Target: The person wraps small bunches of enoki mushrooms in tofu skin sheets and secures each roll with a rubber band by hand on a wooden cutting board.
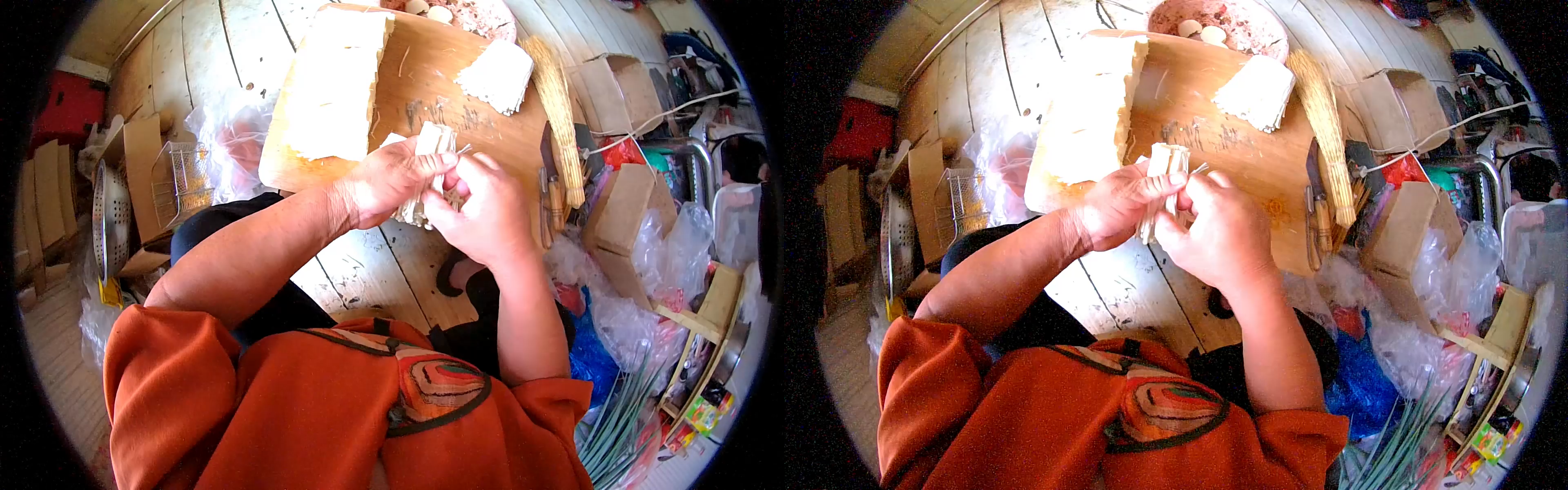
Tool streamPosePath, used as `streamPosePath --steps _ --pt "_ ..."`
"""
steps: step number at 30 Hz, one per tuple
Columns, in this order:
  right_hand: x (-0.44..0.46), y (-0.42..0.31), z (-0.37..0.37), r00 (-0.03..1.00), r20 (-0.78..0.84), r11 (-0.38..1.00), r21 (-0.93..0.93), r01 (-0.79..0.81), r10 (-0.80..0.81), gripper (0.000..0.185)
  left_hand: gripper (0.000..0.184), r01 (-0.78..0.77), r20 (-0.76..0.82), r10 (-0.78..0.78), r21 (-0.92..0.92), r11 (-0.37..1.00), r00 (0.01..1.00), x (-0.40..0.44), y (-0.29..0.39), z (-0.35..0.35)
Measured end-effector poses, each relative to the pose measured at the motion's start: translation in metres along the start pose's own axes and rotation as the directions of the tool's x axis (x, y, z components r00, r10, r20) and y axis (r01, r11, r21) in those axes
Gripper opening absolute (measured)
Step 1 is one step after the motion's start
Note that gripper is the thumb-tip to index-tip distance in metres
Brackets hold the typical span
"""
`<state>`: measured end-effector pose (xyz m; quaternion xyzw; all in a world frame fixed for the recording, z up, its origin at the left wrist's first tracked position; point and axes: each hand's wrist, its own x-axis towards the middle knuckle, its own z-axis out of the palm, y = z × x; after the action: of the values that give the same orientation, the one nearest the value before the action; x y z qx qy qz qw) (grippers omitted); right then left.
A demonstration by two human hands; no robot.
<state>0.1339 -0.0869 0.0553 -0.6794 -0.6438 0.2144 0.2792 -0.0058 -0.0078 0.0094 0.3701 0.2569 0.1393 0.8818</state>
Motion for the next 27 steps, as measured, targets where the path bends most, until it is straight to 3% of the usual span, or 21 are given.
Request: streamPosePath --steps 1,3,4,7,8,12,14,20,22,23,25,27 --pt "-0.001 0.005 -0.001 1.0 0.0 1.0 -0.001 -0.001 0.001 0.019 0.033 0.0 0.001 0.0 0.0 1.0 1.0 0.001 0.0 0.0" --pt "-0.001 0.015 -0.006 0.985 0.094 0.934 0.317 -0.165 0.142 0.019 0.031 -0.062 -0.077 0.068 0.068 0.996 0.995 0.002 0.003 0.002" --pt "0.0 0.012 -0.017 0.946 0.196 0.872 0.374 -0.316 0.259 0.016 0.035 -0.068 -0.051 0.07 0.035 0.997 0.996 -0.001 0.006 0.001" --pt "0.002 0.024 -0.019 0.96 0.114 0.841 0.463 -0.281 0.257 0.01 0.038 -0.056 0.019 0.054 0.132 0.99 0.998 -0.007 0.017 0.002" --pt "0.001 0.025 -0.019 0.959 0.112 0.841 0.462 -0.282 0.26 0.01 0.052 -0.036 0.019 0.032 0.227 0.973 0.999 -0.01 0.022 0.003" --pt "0.003 0.018 -0.015 0.957 0.162 0.737 0.611 -0.29 0.242 0.007 0.047 -0.074 0.044 0.064 0.299 0.951 0.997 -0.006 0.021 0.002" --pt "0.003 0.017 -0.015 0.961 0.154 0.71 0.649 -0.273 0.228 0.006 0.041 -0.076 0.18 0.031 0.249 0.965 0.983 -0.003 0.02 0.0" --pt "0.003 0.023 -0.012 0.957 0.191 0.681 0.672 -0.29 0.22 0.007 0.028 0.029 0.148 -0.04 0.077 0.997 0.988 -0.005 0.019 0.002" --pt "0.003 0.019 -0.015 0.924 0.256 0.545 0.749 -0.376 0.284 0.009 0.026 0.029 0.134 -0.035 0.05 0.998 0.99 -0.005 0.017 -0.001" --pt "0.003 0.019 -0.014 0.923 0.253 0.549 0.745 -0.378 0.291 0.009 0.025 0.023 0.121 -0.026 0.022 0.999 0.992 -0.004 0.016 -0.001" --pt "0.004 0.022 -0.01 0.91 0.252 0.389 0.842 -0.374 0.33 0.013 0.026 0.024 0.078 -0.026 0.018 1.0 0.997 -0.008 0.026 0.007" --pt "0.005 0.023 -0.01 0.908 0.251 0.335 0.869 -0.364 0.336 0.016 0.026 0.02 0.057 -0.017 -0.052 0.998 0.998 -0.006 0.023 0.005"
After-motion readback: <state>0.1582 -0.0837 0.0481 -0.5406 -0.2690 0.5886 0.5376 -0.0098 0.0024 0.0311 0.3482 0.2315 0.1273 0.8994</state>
